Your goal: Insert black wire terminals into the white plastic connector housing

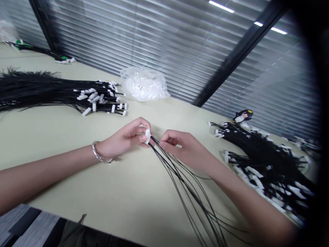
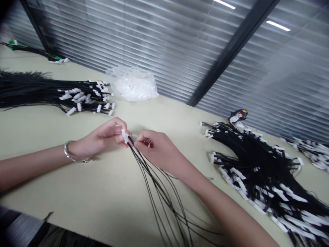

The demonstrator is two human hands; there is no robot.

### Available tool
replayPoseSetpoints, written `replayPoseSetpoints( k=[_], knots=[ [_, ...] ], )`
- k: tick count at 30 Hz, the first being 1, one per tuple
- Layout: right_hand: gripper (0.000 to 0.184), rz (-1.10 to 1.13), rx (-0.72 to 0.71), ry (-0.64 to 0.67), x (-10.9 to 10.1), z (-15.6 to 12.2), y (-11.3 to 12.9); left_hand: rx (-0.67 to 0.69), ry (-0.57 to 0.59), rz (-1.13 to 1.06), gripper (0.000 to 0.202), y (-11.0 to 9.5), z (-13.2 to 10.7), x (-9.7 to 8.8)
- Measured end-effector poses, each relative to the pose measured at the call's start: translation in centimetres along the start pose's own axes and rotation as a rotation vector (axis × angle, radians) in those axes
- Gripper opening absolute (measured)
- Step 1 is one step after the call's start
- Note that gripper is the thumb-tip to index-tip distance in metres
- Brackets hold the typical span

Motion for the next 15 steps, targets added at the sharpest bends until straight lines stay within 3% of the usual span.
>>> replayPoseSetpoints(
  k=[6,15],
  knots=[
    [0.032,0.019,0.033,0.036,0.48,-0.09,-0.31,-0.011,0.022,0.002,0.008,0.02,-0.04,0.19],
    [0.036,-0.138,-0.019,-0.090,-0.09,-0.53,0.34,-0.011,0.042,0.001,0.005,-0.16,0.02,0.32]
  ],
)
Point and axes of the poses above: each hand's wrist, its own z-axis towards the middle knuckle, its own x-axis out of the palm, y = z × x, the point moved 4 cm from there along z, towards the middle knuckle, and after that the axes turned 6 degrees about x, right-handed, at the moved point
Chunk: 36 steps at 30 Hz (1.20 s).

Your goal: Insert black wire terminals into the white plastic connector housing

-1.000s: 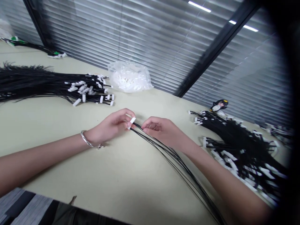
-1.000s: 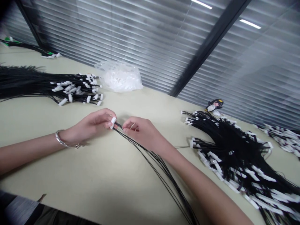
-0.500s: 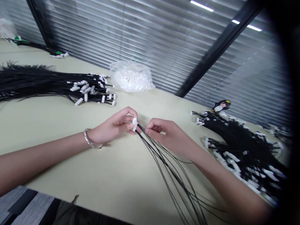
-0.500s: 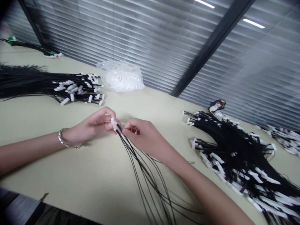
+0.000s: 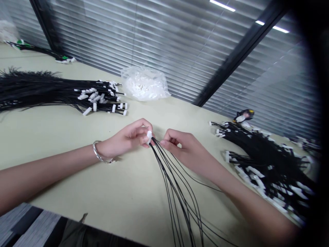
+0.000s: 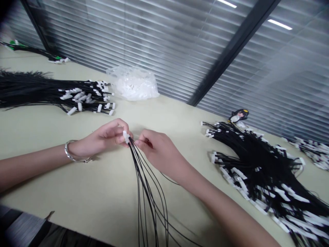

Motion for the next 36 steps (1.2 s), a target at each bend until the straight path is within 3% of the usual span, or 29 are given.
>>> replayPoseSetpoints(
  k=[5,11,15,19,27,32,36],
  knots=[
    [0.037,0.085,0.055,0.026,0.0,0.2,-0.5,-0.006,0.038,-0.021,0.007,0.2,0.0,0.0],
    [0.038,0.311,0.030,0.244,0.3,0.2,-0.2,0.007,0.040,-0.026,0.007,0.3,0.1,0.0],
    [0.027,0.304,-0.051,0.197,0.0,0.2,0.3,0.010,0.047,-0.016,0.007,0.2,0.1,-0.1],
    [0.022,0.288,-0.014,0.239,0.7,0.2,0.1,0.014,0.049,-0.009,0.008,0.4,0.1,-0.2],
    [0.017,0.161,-0.116,0.088,0.7,0.0,0.4,0.010,0.045,-0.045,0.009,0.7,0.1,-0.3],
    [0.021,-0.036,-0.356,-0.070,0.6,-0.7,1.0,0.004,0.051,-0.023,0.008,0.5,0.1,-0.3],
    [0.018,0.058,-0.422,-0.185,-0.5,-0.6,1.2,-0.006,0.078,-0.056,0.008,0.5,0.0,0.0]
  ],
)
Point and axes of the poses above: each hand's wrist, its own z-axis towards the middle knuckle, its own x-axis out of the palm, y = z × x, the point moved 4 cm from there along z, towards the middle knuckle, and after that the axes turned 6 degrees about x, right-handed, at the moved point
